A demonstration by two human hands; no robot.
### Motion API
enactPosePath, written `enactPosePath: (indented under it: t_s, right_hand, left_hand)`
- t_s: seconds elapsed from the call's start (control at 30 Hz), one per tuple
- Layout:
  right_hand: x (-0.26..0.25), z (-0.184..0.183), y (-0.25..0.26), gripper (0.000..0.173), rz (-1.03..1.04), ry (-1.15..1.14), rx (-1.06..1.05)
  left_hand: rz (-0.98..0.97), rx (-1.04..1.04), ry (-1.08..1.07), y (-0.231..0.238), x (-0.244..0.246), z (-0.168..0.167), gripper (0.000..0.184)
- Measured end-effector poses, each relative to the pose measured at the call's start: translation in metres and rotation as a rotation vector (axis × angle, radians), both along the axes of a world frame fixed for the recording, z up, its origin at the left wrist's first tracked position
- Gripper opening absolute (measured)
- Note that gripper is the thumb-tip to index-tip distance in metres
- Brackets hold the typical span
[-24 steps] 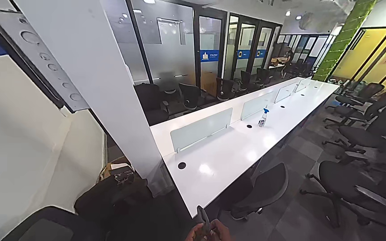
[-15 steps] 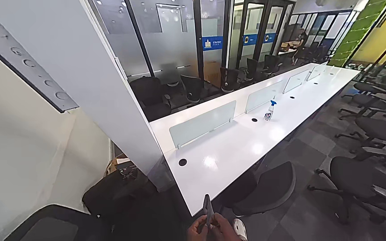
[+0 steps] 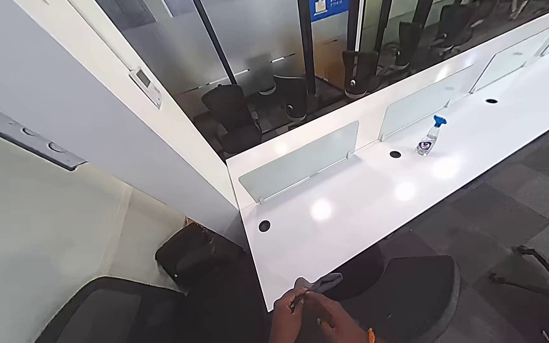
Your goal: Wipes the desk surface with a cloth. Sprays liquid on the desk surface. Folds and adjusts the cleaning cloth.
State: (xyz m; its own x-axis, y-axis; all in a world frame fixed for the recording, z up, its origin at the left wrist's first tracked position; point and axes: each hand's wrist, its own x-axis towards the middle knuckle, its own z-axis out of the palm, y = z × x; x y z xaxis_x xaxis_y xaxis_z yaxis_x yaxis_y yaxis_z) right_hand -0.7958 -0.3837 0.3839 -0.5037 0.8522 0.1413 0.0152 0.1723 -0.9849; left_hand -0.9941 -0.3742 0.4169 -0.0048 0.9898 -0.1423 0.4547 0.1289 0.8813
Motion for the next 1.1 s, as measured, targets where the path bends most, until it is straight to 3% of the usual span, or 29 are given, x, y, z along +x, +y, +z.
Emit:
enactPosePath:
  t_s: [0.07, 0.13, 0.2, 0.27, 0.37, 0.4, 0.5, 0.6, 0.8, 0.87, 0.93, 1.0, 1.07, 1.1]
  right_hand:
    - [0.033, 0.0, 0.021, 0.048, -0.252, -0.24, 0.148]
    - [0.073, -0.005, 0.05, 0.073, -0.326, -0.534, 0.225]
    - [0.105, -0.016, 0.072, 0.093, -0.234, -0.685, 0.185]
    - [0.121, -0.021, 0.079, 0.084, -0.097, -0.676, 0.093]
    - [0.13, -0.024, 0.08, 0.036, -0.039, -0.603, 0.026]
    - [0.131, -0.026, 0.083, 0.028, -0.057, -0.602, 0.007]
    - [0.135, -0.033, 0.102, 0.026, -0.173, -0.623, -0.042]
    - [0.141, -0.037, 0.131, 0.03, -0.299, -0.624, 0.05]
    - [0.155, -0.023, 0.162, 0.03, -0.625, -0.631, 0.408]
    - [0.149, -0.039, 0.158, 0.032, -0.654, -0.686, 0.462]
    - [0.136, -0.072, 0.15, 0.032, -0.601, -0.846, 0.422]
    - [0.124, -0.104, 0.135, 0.039, -0.278, -1.171, 0.126]
    - [0.111, -0.128, 0.138, 0.07, -0.013, -1.303, -0.186]
    - [0.108, -0.137, 0.14, 0.081, -0.033, -1.291, -0.213]
  left_hand:
    - [-0.032, 0.028, 0.038, 0.012, 0.011, 0.006, 0.022]
    - [-0.07, 0.053, 0.014, 0.024, 0.023, 0.01, 0.022]
    - [-0.126, 0.051, -0.038, 0.034, 0.034, 0.015, 0.02]
    - [-0.155, 0.049, -0.083, 0.041, 0.045, 0.017, 0.02]
    - [-0.137, 0.07, -0.018, 0.053, 0.054, 0.014, 0.021]
    - [-0.136, 0.104, 0.078, 0.058, 0.054, 0.009, 0.022]
    - [-0.155, 0.214, 0.371, 0.086, 0.049, -0.02, 0.019]
    - [-0.221, 0.229, 0.523, 0.127, 0.054, -0.039, 0.022]
    - [-0.179, 0.599, 0.425, 0.18, 0.086, -0.024, 0.023]
    - [-0.146, 0.625, 0.418, 0.182, 0.088, -0.043, 0.024]
    - [-0.178, 0.515, 0.449, 0.179, 0.088, -0.085, 0.027]
    - [-0.378, 0.227, 0.507, 0.164, 0.081, -0.131, 0.032]
    - [-0.559, -0.033, 0.522, 0.148, 0.069, -0.17, 0.037]
    - [-0.557, -0.063, 0.504, 0.138, 0.062, -0.188, 0.036]
